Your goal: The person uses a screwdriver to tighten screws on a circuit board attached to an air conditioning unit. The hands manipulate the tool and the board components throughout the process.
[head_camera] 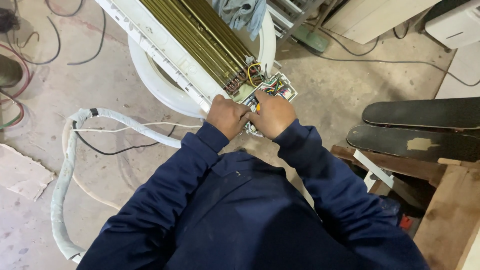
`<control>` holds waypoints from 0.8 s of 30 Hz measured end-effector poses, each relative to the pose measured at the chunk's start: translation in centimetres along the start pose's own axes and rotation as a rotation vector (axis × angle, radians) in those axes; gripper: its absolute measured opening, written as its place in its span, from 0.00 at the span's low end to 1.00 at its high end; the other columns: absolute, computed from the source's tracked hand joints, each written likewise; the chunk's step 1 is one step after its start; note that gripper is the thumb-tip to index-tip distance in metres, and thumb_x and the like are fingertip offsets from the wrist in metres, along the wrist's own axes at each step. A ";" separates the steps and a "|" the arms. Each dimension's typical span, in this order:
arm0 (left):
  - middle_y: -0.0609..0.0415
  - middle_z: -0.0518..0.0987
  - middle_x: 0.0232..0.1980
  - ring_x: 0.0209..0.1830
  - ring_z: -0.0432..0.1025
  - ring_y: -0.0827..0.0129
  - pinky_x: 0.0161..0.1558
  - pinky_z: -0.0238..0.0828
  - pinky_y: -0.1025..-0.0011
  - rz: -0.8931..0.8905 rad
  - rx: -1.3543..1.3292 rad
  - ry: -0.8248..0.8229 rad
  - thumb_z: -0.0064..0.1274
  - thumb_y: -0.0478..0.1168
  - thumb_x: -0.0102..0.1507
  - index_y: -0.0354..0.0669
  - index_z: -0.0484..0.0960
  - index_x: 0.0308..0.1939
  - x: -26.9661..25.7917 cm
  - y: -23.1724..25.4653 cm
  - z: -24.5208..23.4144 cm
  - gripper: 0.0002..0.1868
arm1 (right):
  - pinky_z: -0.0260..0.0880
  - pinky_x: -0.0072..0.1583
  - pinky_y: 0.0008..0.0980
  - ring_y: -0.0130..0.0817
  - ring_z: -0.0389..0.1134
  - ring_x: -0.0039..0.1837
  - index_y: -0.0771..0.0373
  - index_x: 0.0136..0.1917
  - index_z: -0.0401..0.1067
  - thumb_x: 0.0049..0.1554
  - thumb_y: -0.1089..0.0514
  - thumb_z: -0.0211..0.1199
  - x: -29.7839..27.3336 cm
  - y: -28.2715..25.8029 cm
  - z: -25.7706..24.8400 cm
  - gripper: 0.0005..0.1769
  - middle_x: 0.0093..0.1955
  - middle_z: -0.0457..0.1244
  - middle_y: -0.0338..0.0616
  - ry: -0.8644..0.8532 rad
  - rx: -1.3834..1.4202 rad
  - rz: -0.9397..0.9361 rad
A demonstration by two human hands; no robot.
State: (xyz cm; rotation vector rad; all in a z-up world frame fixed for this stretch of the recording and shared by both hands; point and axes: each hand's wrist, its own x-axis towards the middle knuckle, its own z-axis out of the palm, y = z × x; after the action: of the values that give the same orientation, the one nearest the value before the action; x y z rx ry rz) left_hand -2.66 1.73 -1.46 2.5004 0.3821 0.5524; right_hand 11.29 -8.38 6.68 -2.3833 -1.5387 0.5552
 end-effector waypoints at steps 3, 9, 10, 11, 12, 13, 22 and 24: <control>0.53 0.80 0.25 0.30 0.74 0.57 0.41 0.61 0.58 0.014 -0.100 0.005 0.60 0.42 0.59 0.49 0.86 0.33 0.0 0.0 -0.9 0.04 | 0.69 0.47 0.56 0.61 0.70 0.45 0.66 0.52 0.69 0.49 0.53 0.69 0.1 0.7 0.7 0.21 0.39 0.68 0.59 -0.045 -0.049 -0.026; 0.53 0.80 0.27 0.30 0.74 0.57 0.39 0.60 0.59 0.038 -0.120 0.018 0.60 0.42 0.59 0.50 0.87 0.33 0.0 -0.1 -1.2 0.03 | 0.68 0.47 0.54 0.60 0.69 0.48 0.63 0.54 0.68 0.56 0.58 0.62 -1.7 -0.2 -1.7 0.13 0.45 0.67 0.57 0.047 -0.009 -0.219; 0.53 0.80 0.27 0.30 0.74 0.57 0.39 0.60 0.59 0.035 -0.120 0.019 0.60 0.42 0.59 0.50 0.87 0.33 -0.1 -0.2 -1.2 0.03 | 0.68 0.47 0.54 0.60 0.69 0.48 0.63 0.54 0.68 0.56 0.58 0.62 -1.8 0.0 -2.0 0.13 0.45 0.67 0.57 0.045 -0.010 -0.221; 0.53 0.80 0.27 0.30 0.74 0.57 0.40 0.60 0.59 0.045 -0.119 0.038 0.60 0.43 0.59 0.50 0.87 0.33 -0.1 -0.2 -1.0 0.04 | 0.69 0.48 0.51 0.58 0.69 0.50 0.62 0.53 0.68 0.57 0.59 0.62 -2.1 0.3 -2.3 0.11 0.46 0.67 0.56 0.096 -0.029 -0.238; 0.53 0.80 0.27 0.30 0.74 0.57 0.40 0.60 0.59 0.056 -0.118 0.056 0.60 0.43 0.59 0.50 0.87 0.34 -0.1 -0.2 -0.9 0.04 | 0.70 0.49 0.49 0.56 0.69 0.51 0.62 0.52 0.69 0.58 0.60 0.62 -2.3 0.6 -2.6 0.09 0.48 0.67 0.54 0.146 -0.048 -0.255; 0.53 0.80 0.27 0.30 0.74 0.57 0.40 0.60 0.59 0.057 -0.117 0.057 0.60 0.43 0.59 0.50 0.87 0.34 0.0 -0.2 -1.1 0.04 | 0.70 0.49 0.49 0.56 0.69 0.51 0.62 0.52 0.69 0.58 0.60 0.62 -2.4 0.5 -2.7 0.09 0.48 0.67 0.54 0.148 -0.048 -0.255; 0.54 0.78 0.23 0.27 0.73 0.58 0.37 0.58 0.59 0.067 -0.065 0.033 0.58 0.41 0.59 0.53 0.88 0.33 0.4 -0.2 -1.1 0.04 | 0.73 0.51 0.40 0.48 0.72 0.57 0.64 0.51 0.70 0.58 0.61 0.66 -2.2 1.3 -0.5 0.10 0.52 0.68 0.49 0.277 -0.055 -0.562; 0.55 0.79 0.24 0.28 0.73 0.59 0.38 0.58 0.58 0.066 -0.105 0.004 0.57 0.42 0.59 0.52 0.86 0.31 0.3 -0.2 -1.4 0.04 | 0.73 0.49 0.41 0.49 0.72 0.52 0.64 0.48 0.69 0.59 0.62 0.65 -2.1 1.7 -0.3 0.07 0.48 0.67 0.49 0.230 -0.013 -0.504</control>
State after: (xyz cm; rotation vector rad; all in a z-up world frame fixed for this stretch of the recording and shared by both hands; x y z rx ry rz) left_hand -3.00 2.62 -0.42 2.4181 0.2662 0.5883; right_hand 12.00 -10.97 6.64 -1.8726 -1.9295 0.1542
